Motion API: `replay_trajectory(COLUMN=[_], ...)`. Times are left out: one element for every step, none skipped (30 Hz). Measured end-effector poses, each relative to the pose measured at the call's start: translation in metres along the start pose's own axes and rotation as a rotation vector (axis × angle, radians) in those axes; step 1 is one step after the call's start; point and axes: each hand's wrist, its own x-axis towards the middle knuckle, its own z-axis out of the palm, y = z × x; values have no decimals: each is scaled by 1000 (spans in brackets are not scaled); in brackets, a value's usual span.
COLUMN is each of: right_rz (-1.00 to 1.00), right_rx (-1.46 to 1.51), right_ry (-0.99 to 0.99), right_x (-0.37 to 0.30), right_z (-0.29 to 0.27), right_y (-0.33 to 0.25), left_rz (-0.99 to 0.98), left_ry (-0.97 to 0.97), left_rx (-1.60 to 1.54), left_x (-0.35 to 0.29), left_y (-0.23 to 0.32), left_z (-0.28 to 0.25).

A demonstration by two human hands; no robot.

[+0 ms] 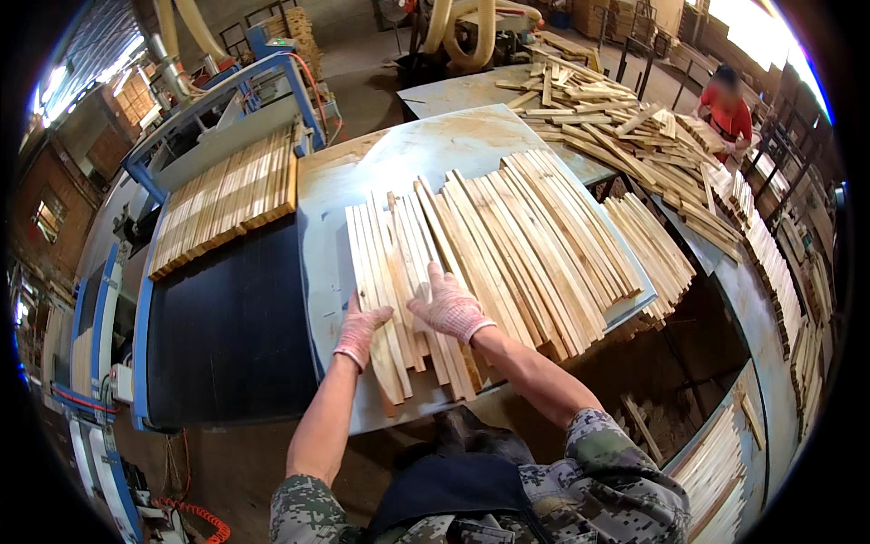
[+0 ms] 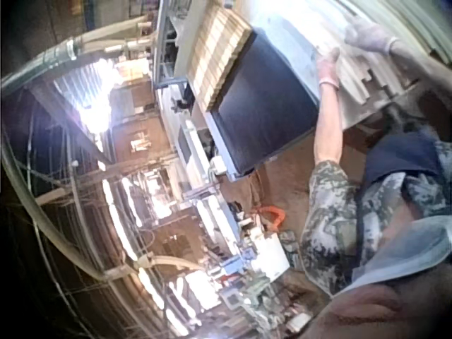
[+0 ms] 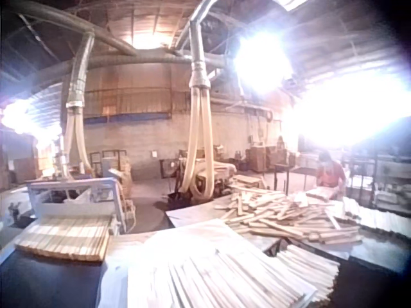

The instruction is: The person repeatedly picks up bundles of thin wooden slats from a metal table and places them onto a moving conveyor belt. The person wears pink gloves and a camouflage shirt while performing this repetitive stacking task in a workshop environment.

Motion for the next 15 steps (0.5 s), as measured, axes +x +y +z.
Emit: replay_trajectory(right_rz=[7, -38, -29, -49, -123, -209, -265, -312, -338, -354, -403, -394, -374, -281, -259], right_rx=[-11, -11, -20, 43, 17, 23, -3, 139, 185, 226, 286, 198, 344, 501, 441], right_ry=[-45, -12, -14, -53, -45, 10, 30, 21, 44, 44, 62, 165, 185, 229, 346], right_x=[3, 4, 2, -5, -9, -21, -29, -38, -39, -38, -34, -23, -13, 1, 20], right_z=[-2, -3, -5, -8, -13, -15, -20, -25, -32, -39, -46, -53, -64, -71, -82], right_y=[0, 1, 1, 1, 3, 5, 10, 17, 28, 41, 57, 74, 97, 119, 142], left_rz=[5, -8, -61, -68, -67, -80, -47, -6, -6, -44, -51, -44, 49, 194, 241], left_ry=[17, 30, 39, 42, 58, 33, 3, -20, -61, -121, -112, -83, -8, 72, 64], left_rx=[43, 45, 63, 65, 65, 92, 219, 342, 469, 838, 1015, 1182, 1358, 1274, 1196], left_x=[8, 14, 19, 20, 24, 24, 26, 25, 25, 26, 26, 27, 29, 28, 29], left_y=[3, 3, 4, 6, 9, 13, 17, 24, 28, 36, 38, 38, 36, 28, 17], left_z=[-1, -2, -2, -2, 0, 0, 2, -1, 0, -7, -10, -16, -22, -27, -32])
